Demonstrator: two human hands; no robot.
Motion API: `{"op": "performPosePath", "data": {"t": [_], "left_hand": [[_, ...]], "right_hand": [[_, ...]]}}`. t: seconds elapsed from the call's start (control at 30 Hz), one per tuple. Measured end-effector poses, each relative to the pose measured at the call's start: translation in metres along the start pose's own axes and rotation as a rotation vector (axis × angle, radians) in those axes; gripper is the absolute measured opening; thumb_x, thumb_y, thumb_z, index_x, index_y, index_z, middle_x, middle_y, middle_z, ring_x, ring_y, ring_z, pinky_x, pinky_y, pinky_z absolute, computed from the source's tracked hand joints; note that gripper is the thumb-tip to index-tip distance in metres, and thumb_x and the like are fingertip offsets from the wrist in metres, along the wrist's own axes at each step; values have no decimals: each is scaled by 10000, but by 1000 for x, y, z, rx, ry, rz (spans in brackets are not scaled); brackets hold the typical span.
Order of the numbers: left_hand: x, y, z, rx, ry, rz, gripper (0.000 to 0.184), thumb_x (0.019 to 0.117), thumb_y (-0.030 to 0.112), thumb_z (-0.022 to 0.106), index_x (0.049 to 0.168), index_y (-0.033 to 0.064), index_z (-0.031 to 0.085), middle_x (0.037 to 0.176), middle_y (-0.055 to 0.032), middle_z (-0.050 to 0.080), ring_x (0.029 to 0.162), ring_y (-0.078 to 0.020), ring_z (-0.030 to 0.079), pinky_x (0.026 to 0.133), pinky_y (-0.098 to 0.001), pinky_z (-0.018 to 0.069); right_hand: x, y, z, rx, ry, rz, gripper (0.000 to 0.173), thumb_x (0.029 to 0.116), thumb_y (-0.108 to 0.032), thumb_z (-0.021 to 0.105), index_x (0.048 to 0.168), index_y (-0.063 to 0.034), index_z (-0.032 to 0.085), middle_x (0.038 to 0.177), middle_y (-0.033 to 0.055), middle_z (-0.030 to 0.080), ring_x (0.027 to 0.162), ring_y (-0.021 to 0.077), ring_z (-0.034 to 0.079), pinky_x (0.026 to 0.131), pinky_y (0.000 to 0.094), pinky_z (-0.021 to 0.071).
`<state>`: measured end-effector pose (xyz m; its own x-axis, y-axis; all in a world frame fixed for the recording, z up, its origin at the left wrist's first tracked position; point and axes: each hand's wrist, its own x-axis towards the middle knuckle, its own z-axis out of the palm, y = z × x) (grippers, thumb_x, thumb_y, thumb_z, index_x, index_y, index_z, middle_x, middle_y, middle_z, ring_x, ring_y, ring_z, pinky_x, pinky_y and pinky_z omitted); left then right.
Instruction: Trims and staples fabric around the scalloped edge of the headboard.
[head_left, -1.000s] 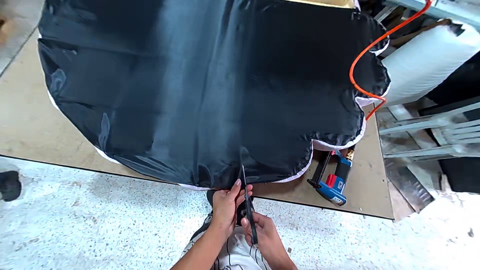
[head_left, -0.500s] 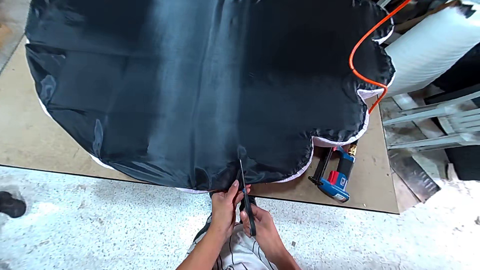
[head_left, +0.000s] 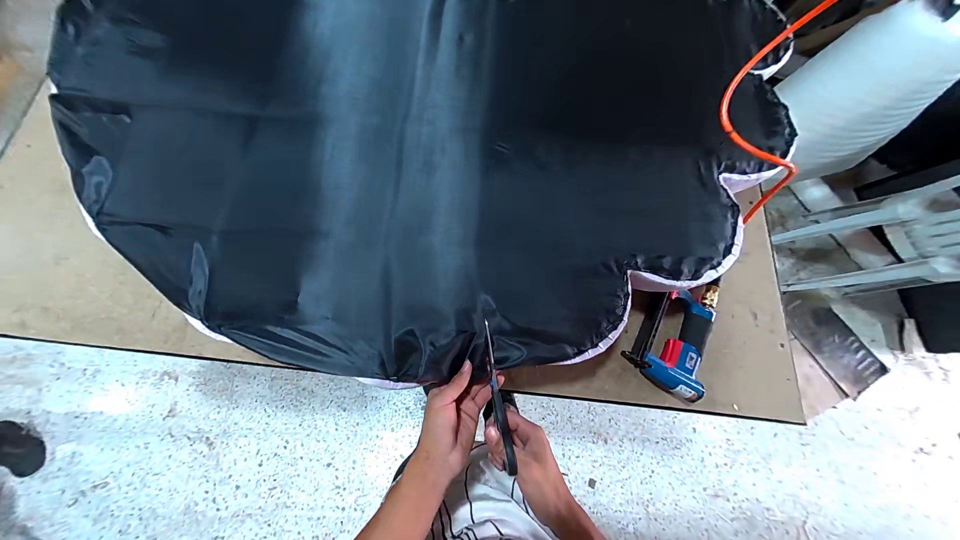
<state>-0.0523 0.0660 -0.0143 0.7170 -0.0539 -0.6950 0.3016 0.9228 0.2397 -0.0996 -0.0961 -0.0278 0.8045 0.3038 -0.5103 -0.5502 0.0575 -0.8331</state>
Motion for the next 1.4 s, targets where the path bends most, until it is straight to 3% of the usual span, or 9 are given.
{"op": "performPosePath", "data": {"t": [0.13,0.33,0.57,0.97,1.03,1.17,1.23,1.3,1.4], "left_hand": [[-1,-1,1,65,15,35,354,1055,88,543,1326,-135,503,1220,-358,646,1103,-449,689,1002,-536,561],[-3,5,1,-7,41,-17,377,1085,137,466,1360,-119,496,1246,-358,631,1113,-449,680,1004,-532,555],[-10,21,18,-123,81,-120,450,1110,279,339,1370,-37,525,1345,-290,613,1204,-405,647,1014,-514,536],[-11,17,15,-43,137,-84,391,1090,175,459,1389,-72,504,1285,-298,637,1116,-408,688,1004,-524,561],[-17,21,20,-74,135,-87,405,1097,187,439,1418,-54,496,1342,-277,615,1213,-411,642,1060,-559,516],[-30,35,33,-22,36,-17,373,1103,167,426,1390,-53,518,1381,-257,600,1273,-407,606,1097,-578,482],[-31,45,42,233,72,100,314,1080,139,503,1292,-87,553,1270,-290,657,1133,-417,687,998,-558,564],[-29,51,43,605,147,226,290,1038,147,612,1154,-118,616,1012,-285,741,891,-398,764,839,-513,648],[-28,57,32,1061,133,247,263,1013,226,670,1004,-35,700,817,-160,770,702,-310,772,697,-444,687]], "right_hand": [[2,-5,3,-16,40,45,436,921,-472,756,908,-42,683,659,88,583,544,201,554,521,364,502],[0,-9,8,38,40,79,447,924,-472,753,903,-33,671,652,97,586,551,213,575,546,377,529],[-7,-25,12,408,-75,75,465,949,-493,705,946,-32,643,718,61,576,570,149,552,557,331,521],[-19,-13,-5,100,-29,37,436,927,-463,747,918,-36,654,645,62,546,539,167,524,510,334,467],[-37,2,-29,-116,-9,-69,403,907,-483,756,901,-88,677,736,51,603,625,175,573,546,355,494],[-76,27,-93,-641,264,-201,290,863,-368,817,980,-127,705,1102,48,687,1012,181,669,822,388,605],[-77,32,-122,-966,409,-187,296,838,-334,750,1056,-135,715,1198,73,664,1113,226,636,902,441,576],[-64,34,-145,-1187,489,-184,343,841,-378,696,1099,-154,731,1270,87,646,1175,299,596,965,525,524],[-38,22,-155,-1295,582,-188,371,869,-371,687,1153,-139,743,1417,120,581,1314,379,522,1044,627,455]]}}
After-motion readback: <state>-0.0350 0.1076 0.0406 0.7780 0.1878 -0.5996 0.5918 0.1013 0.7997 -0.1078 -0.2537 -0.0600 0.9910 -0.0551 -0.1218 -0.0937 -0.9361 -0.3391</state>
